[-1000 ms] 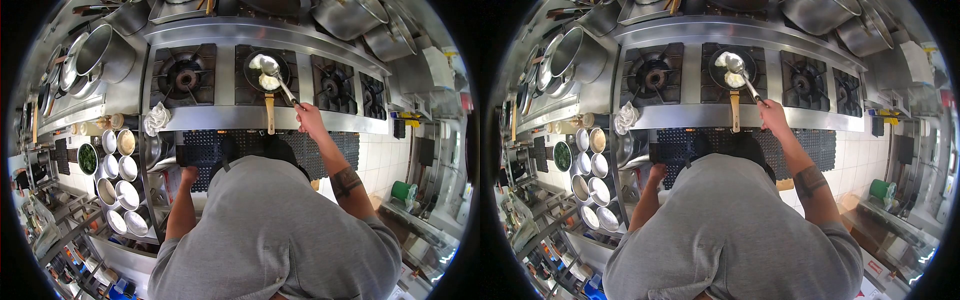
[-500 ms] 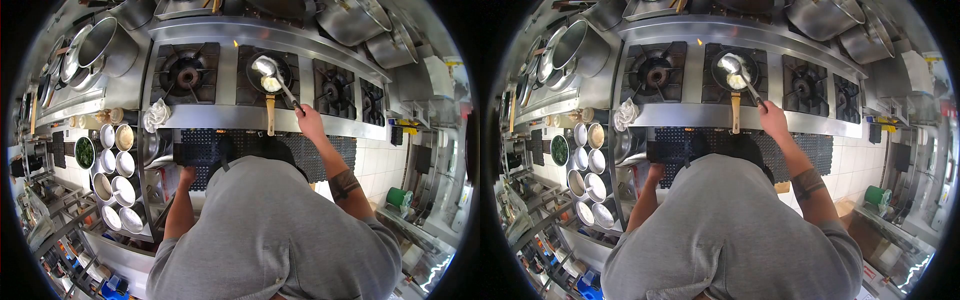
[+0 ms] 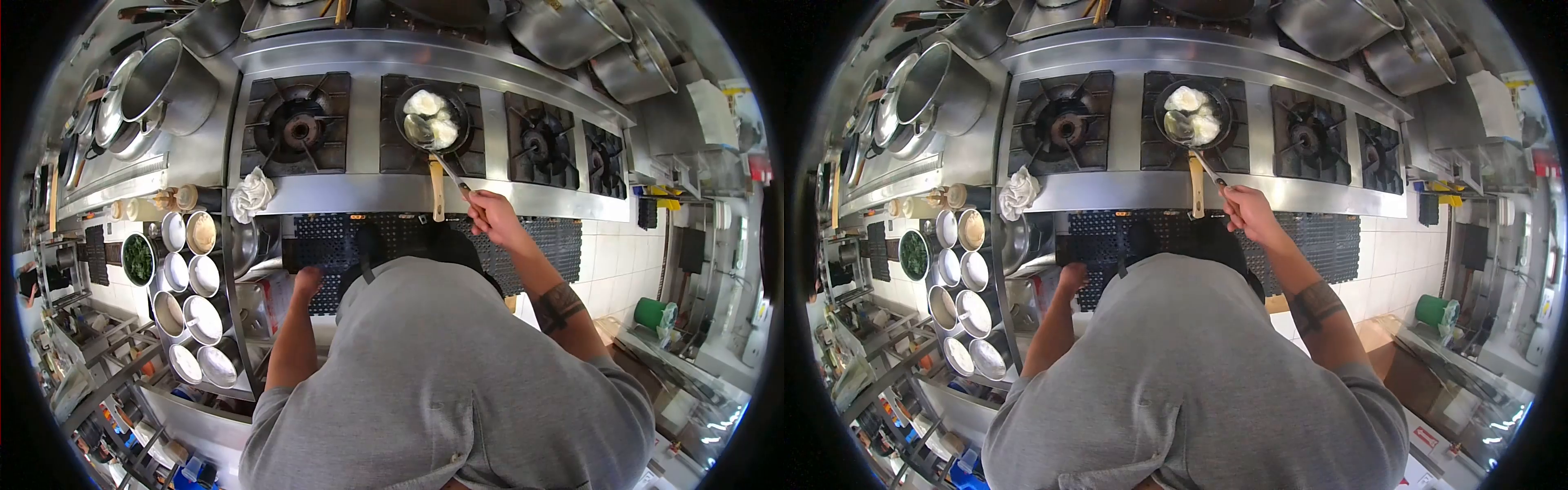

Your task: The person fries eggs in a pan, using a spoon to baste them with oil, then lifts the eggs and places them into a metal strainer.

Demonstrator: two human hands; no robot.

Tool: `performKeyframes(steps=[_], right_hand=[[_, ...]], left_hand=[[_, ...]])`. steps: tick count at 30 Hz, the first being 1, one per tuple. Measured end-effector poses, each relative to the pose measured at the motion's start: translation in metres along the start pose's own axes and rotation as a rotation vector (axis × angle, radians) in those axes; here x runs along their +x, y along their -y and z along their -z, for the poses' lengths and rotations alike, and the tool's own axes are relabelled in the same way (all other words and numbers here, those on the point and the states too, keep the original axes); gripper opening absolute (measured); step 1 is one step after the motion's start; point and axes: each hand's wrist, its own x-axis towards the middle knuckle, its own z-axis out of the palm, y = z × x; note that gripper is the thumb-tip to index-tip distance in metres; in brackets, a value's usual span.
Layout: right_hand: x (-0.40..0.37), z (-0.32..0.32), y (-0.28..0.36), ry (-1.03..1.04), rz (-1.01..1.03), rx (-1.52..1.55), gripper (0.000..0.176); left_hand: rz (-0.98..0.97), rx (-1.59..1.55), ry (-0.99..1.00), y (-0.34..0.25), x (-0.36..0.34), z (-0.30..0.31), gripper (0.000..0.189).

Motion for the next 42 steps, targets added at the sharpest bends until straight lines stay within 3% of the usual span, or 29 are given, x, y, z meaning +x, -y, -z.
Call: performKeyframes(steps=[1,3,5,7,8,9,10,11,13,15,19,21,24,28,33,40,42], right_hand=[[-0.004,0.001,0.004,0.016,-0.021,0.076,0.026],[-0.008,0.004,0.011,-0.009,0.001,0.049,0.026],[-0.001,0.003,0.022,-0.021,0.03,0.007,0.027],[0.009,0.001,0.034,-0.19,0.074,-0.303,0.029],[0.015,0.001,0.038,-0.186,0.078,-0.334,0.029],[0.021,0.001,0.04,-0.329,0.295,-0.691,0.029],[0.024,0.0,0.042,-0.463,0.521,-1.048,0.028],[0.015,-0.012,0.058,-0.492,0.437,-1.172,0.028],[0.017,-0.01,0.063,-0.522,0.466,-1.288,0.028],[0.018,-0.002,0.066,-0.559,0.502,-1.405,0.029],[0.015,0.018,0.072,-0.562,0.517,-1.402,0.03],[0.017,0.032,0.072,-0.549,0.53,-1.366,0.032],[0.015,0.037,0.076,-0.561,0.499,-1.355,0.032],[0.021,0.047,0.075,-0.562,0.563,-1.348,0.035],[0.021,0.043,0.077,-0.558,0.539,-1.473,0.033],[0.025,0.037,0.081,-0.599,0.544,-1.591,0.033],[0.03,0.037,0.087,-0.578,0.468,-1.638,0.035]], left_hand=[[-0.002,-0.005,0.005,-0.009,0.001,-0.001,0.016],[-0.533,0.707,0.067,-0.051,0.005,-0.008,0.014],[-0.508,0.666,0.114,-0.076,0.032,-0.033,0.018],[-0.48,0.607,0.153,-0.118,0.044,-0.061,0.022],[-0.189,0.218,0.158,-0.163,0.031,-0.066,0.03],[0.1,-0.174,0.17,-0.197,0.026,-0.072,0.038],[0.098,-0.209,0.171,-0.21,0.038,-0.088,0.038],[0.01,-0.166,0.111,-0.219,0.053,-0.106,0.046],[-0.075,-0.145,0.052,-0.244,0.071,-0.131,0.053],[-0.24,-0.409,0.095,-0.277,0.069,-0.139,0.054],[-0.172,-0.639,0.094,-0.27,0.091,-0.179,0.06],[-0.181,-0.513,-0.077,-0.271,0.09,-0.188,0.059],[-0.106,-0.298,-0.132,-0.268,0.092,-0.195,0.058],[-0.061,-0.287,-0.038,-0.266,0.096,-0.195,0.059],[-0.237,-0.209,-0.151,-0.266,0.09,-0.192,0.053],[-0.203,-0.173,-0.164,-0.27,0.083,-0.189,0.048],[0.109,-0.07,0.245,-0.294,0.061,-0.165,0.038]])
